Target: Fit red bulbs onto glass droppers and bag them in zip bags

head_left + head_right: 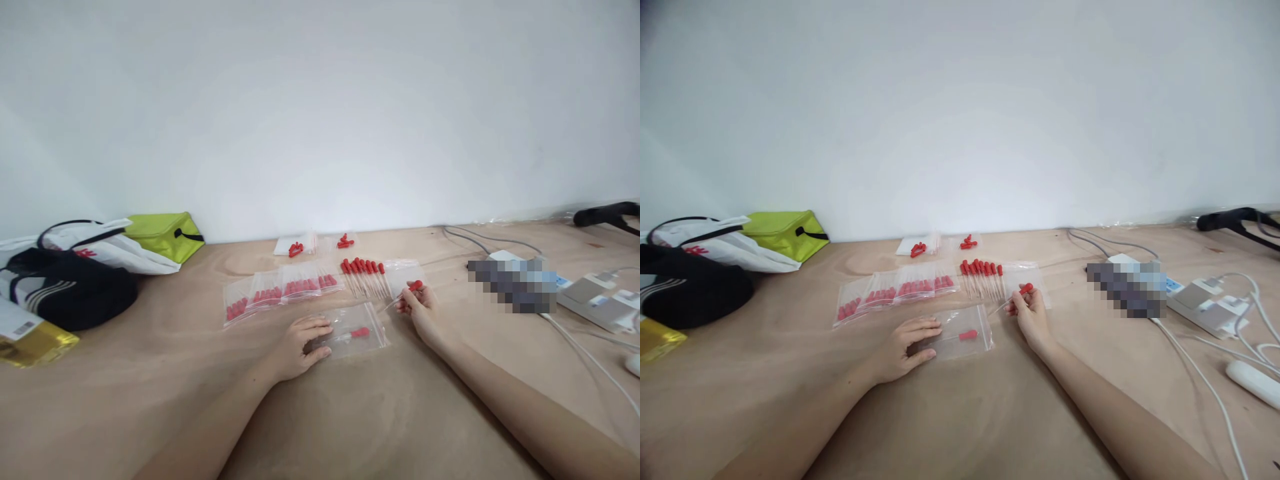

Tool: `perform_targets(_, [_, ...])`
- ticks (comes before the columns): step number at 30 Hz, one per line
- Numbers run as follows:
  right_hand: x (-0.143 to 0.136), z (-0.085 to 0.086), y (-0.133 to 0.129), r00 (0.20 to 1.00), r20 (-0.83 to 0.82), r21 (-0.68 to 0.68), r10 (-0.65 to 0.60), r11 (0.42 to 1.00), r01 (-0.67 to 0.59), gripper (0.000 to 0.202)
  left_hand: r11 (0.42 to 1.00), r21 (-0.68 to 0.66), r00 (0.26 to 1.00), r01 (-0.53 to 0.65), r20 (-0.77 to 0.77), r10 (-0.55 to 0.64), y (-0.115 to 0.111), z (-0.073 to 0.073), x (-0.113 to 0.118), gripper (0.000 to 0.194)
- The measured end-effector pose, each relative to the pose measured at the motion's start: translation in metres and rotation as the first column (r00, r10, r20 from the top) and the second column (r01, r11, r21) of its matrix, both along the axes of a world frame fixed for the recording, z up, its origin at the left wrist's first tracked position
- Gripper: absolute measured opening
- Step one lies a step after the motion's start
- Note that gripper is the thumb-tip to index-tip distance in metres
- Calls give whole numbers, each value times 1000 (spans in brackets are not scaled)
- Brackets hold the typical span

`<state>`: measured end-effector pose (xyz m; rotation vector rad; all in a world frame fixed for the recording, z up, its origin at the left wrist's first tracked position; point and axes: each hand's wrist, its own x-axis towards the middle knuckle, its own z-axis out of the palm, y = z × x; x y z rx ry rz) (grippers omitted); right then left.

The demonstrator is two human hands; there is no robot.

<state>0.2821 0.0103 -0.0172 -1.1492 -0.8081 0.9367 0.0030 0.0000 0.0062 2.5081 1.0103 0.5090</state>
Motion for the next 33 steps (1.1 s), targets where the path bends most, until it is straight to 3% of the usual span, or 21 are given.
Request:
perform_targets(5, [-18, 6, -13, 988, -89, -19, 122, 992, -125, 63, 1000, -17, 1000, -14, -21, 14, -2, 4, 1, 38])
perform_targets(11, [-27, 8, -20, 923, -174, -58, 344, 932, -359, 44, 998, -32, 997, -62, -53, 61, -5, 7, 1, 47])
perform_targets(15, [-25, 8, -21, 891, -50, -128, 452, 882, -454, 42, 998, -33, 997, -59, -49, 57, -5, 7, 1, 48])
perform_targets(25, [-34, 9, -15, 796, 189, -211, 576, 815, -540, 35, 997, -28, 997, -68, -42, 66, -6, 9, 3, 47])
perform_targets(29, [-34, 7, -14, 679, 335, -277, 653, 758, -591, 29, 998, -29, 998, -55, -35, 54, -5, 8, 2, 46])
perform_targets(31, [-29, 8, -11, 648, 445, -299, 618, 784, -543, 28, 999, -31, 999, -32, -24, 31, -5, 7, 2, 43])
perform_targets(33, [-22, 12, -2, 629, 616, -267, 474, 877, -400, 22, 999, -38, 1000, -8, -19, 7, -4, 7, 2, 38])
